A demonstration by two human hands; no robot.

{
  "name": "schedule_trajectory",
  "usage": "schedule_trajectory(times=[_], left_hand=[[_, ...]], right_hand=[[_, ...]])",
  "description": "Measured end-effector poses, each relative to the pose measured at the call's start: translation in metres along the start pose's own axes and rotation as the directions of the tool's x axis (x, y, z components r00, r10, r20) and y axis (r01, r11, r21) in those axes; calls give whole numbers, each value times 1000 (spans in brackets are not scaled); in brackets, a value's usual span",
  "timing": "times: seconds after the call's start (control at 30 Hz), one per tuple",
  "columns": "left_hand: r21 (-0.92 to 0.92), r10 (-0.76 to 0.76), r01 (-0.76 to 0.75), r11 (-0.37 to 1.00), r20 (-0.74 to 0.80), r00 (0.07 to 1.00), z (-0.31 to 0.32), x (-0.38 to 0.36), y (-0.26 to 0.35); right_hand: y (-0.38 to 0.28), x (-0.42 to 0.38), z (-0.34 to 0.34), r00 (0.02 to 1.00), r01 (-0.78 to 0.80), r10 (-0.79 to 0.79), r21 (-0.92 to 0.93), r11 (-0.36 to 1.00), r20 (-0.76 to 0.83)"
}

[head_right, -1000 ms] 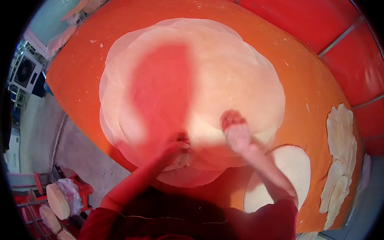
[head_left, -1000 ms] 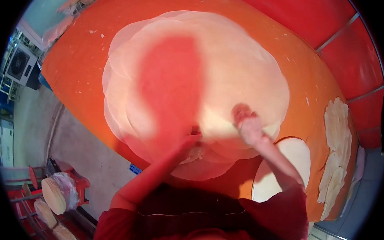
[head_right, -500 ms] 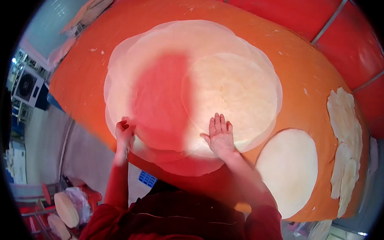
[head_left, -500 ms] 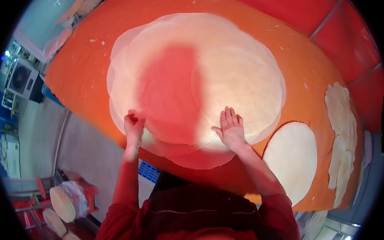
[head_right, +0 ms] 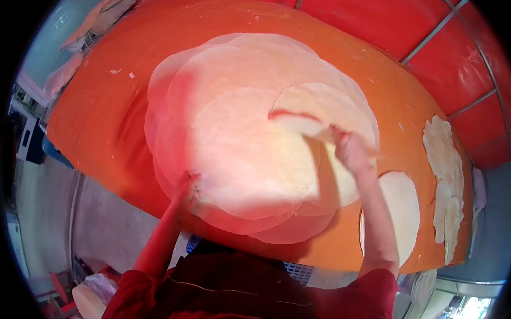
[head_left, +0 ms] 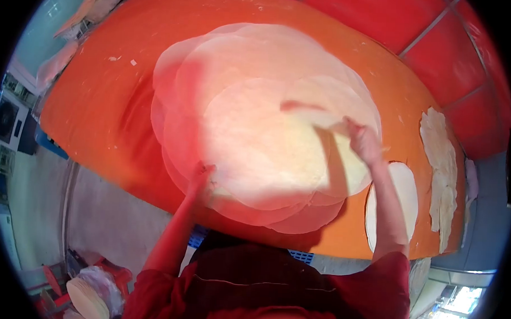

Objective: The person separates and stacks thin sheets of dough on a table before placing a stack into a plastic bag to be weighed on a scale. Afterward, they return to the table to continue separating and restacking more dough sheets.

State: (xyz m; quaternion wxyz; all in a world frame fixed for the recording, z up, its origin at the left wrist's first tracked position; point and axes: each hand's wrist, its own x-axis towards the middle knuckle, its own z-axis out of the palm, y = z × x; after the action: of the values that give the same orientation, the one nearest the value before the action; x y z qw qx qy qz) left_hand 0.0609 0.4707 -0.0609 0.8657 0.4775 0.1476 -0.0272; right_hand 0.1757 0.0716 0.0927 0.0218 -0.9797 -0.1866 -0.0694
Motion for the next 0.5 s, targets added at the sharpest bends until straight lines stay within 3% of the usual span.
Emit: schedule_trajectory(times=[0.07, 0.1, 0.13, 0.2, 0.23, 0.3, 0.33, 0.37, 0.4, 0.5], left_hand=[[-55, -17, 20, 998, 51, 999, 2, 3, 3], [-112, -104, 113, 987, 86, 991, 3, 2, 11], [-164, -189, 208, 964, 124, 974, 2, 2, 18], [-143, -199, 220, 965, 148, 969, 5, 1, 23], [-133, -203, 224, 965, 155, 967, 5, 0, 24], [-100, -215, 238, 966, 198, 956, -1, 0, 28], [-83, -218, 241, 967, 217, 951, -3, 0, 31], [-82, -217, 244, 966, 248, 944, -4, 0, 34], [-82, -215, 246, 966, 278, 936, -4, -1, 36], [-55, -227, 255, 965, 305, 925, 0, -6, 49]], right_hand=[[-37, 20, -74, 998, 10, -15, -74, 997, -68], [-60, 28, -96, 998, -16, 8, -129, 991, -58], [-79, 33, -103, 998, -40, 32, -183, 982, -46], [-104, 33, -80, 999, -22, 13, -303, 953, -30], [-141, 28, -78, 997, 10, -27, -232, 973, -68], [-186, 18, -40, 963, 227, -247, -170, 959, -109], [-204, 12, -9, 973, 207, -194, 106, 972, -123], [-214, -1, 10, 950, 310, -307, -42, 950, 53], [-217, -10, 35, 949, 284, -291, 69, 956, 124], [-233, -23, 43, 974, 225, -222, 257, 940, -40]])
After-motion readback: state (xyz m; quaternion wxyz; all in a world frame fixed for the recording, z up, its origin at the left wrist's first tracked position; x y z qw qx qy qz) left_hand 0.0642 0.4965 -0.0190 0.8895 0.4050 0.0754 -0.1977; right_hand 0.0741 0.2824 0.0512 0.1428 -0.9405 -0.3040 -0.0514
